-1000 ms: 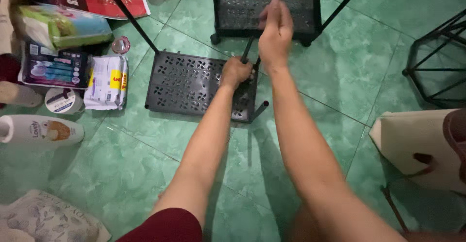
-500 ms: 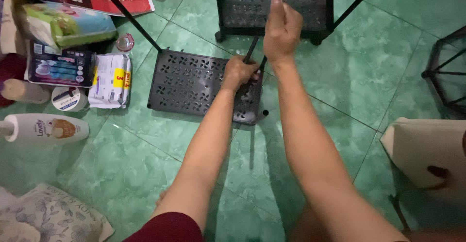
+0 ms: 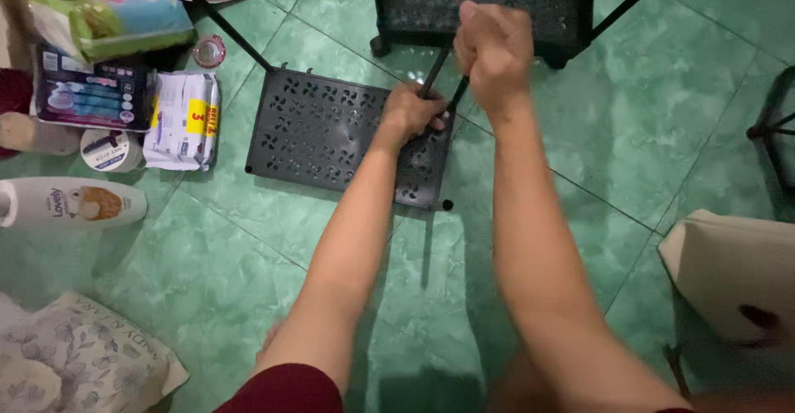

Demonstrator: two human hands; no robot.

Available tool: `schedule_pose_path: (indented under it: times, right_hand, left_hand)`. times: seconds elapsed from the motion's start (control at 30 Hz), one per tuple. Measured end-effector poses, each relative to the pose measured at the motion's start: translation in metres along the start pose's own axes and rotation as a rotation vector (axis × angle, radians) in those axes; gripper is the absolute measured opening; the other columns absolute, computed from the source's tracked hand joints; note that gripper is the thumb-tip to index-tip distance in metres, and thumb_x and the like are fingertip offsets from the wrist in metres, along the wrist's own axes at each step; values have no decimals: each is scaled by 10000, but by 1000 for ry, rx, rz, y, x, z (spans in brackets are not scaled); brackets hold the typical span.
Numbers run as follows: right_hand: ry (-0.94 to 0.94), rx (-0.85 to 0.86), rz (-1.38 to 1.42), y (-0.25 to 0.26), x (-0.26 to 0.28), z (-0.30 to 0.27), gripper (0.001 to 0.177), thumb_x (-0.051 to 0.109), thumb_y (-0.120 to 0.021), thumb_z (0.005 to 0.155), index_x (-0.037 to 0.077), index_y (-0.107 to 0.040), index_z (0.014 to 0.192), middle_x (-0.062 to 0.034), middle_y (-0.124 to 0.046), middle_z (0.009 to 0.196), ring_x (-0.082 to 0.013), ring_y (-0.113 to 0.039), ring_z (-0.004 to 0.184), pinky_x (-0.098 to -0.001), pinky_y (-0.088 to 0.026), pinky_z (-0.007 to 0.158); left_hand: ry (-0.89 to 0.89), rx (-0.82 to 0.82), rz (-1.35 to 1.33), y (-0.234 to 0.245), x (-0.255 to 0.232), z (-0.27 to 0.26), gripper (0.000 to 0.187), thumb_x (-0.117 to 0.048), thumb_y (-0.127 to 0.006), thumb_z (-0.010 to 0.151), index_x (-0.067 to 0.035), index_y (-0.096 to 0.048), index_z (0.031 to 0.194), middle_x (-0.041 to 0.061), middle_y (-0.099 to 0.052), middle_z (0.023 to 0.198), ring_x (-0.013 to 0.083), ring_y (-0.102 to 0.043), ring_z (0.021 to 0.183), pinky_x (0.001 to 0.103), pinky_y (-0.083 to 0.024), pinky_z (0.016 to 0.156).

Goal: The person assembles a black metal stand by inserting long metal poles into the holes of a perforated shelf. They connect multiple poles to form the frame and secure the shelf in place.

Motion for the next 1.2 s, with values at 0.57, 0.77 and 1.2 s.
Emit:
schedule_pose_path:
  times: [0.57,0.77,1.2]
  right_hand:
    - [39,-120,-18,2,-7,-3,438,192,-471,987,60,-333,593,18,-287,512,-75,-227,442,-278,-163,434]
    - [98,-171,-96,-2,-1,-2,434,208,-461,987,78,-323,597,20,-264,522,-77,-208,447,-263,-164,403]
    - [151,-402,-532,1,1,-3,465,335,-374,1009,112,-368,601,12,-338,524,-86,-314,452,-287,-270,443]
  left_hand:
    - [44,30,17,0,-5,1,146,-151,-650,732,-11,-668,766,54,-684,666,114,-619,481,246,-413,382]
    - [66,-18,67,7,-9,-2,136,-168,-648,717,-35,-669,734,55,-681,645,120,-643,504,247,-456,419]
    - [105,30,84,7,-6,-3,176,-214,-661,683,-43,-693,710,52,-680,622,117,-642,534,274,-511,550]
Point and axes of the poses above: each hand's wrist, its own z-axis towards the middle knuckle, its own y-axis out of the back of the hand, x = y × z, the point moved 6 cm from there along z, towards the middle knuckle
